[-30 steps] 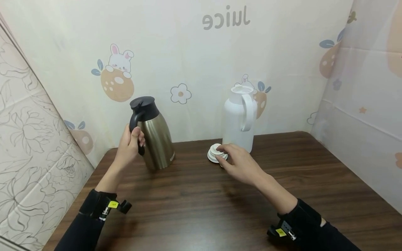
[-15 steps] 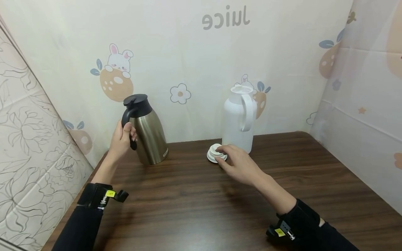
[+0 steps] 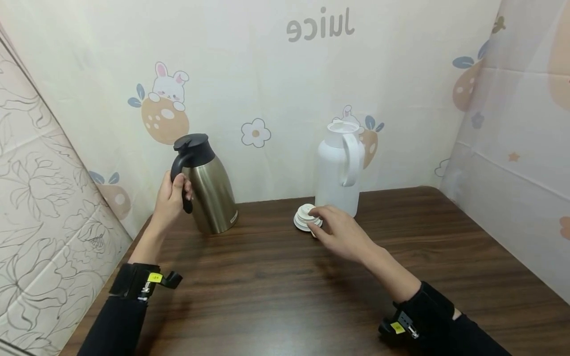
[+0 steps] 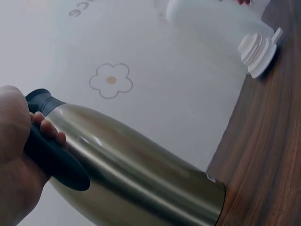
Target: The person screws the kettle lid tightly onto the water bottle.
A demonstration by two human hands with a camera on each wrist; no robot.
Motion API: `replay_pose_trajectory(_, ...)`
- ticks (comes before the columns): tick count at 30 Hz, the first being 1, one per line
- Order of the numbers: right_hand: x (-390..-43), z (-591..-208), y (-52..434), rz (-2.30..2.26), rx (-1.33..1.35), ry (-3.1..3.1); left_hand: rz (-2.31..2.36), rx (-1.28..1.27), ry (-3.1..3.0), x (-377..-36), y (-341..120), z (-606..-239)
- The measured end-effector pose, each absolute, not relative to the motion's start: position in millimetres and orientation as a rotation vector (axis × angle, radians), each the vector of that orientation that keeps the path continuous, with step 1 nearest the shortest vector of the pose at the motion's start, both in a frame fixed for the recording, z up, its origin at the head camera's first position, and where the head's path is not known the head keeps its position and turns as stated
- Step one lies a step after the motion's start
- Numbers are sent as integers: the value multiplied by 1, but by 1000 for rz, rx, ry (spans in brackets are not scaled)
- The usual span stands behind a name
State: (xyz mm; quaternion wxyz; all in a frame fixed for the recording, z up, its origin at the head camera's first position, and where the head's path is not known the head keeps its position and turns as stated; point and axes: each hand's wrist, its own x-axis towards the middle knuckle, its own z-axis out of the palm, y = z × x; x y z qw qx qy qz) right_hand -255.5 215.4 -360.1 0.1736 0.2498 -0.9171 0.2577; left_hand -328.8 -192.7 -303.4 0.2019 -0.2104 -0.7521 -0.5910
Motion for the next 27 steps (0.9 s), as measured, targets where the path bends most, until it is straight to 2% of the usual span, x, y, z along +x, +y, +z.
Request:
replay_pose_trajectory(4,-257,-360,218,742,690,-2614,-1611,-569,-2085,-333,-194,-309)
replay_pose_trajectory(9,-258,-360,221,751,672,-2625,-1500,-427,-2043,-340,-194,-314)
replay_pose_trajectory(17,-263,-364,225,707,604,-2644,-1173,-227,-1829,-331,-185,-304)
replay_pose_trajectory(21,-266,-367,226,702,591,-2665,-1034,-273,-1729,-320,-174,-296)
replay_pose_trajectory(27,-270,-369,229,718,557,-2706,-930,-474,-1695,-307,-143,-290)
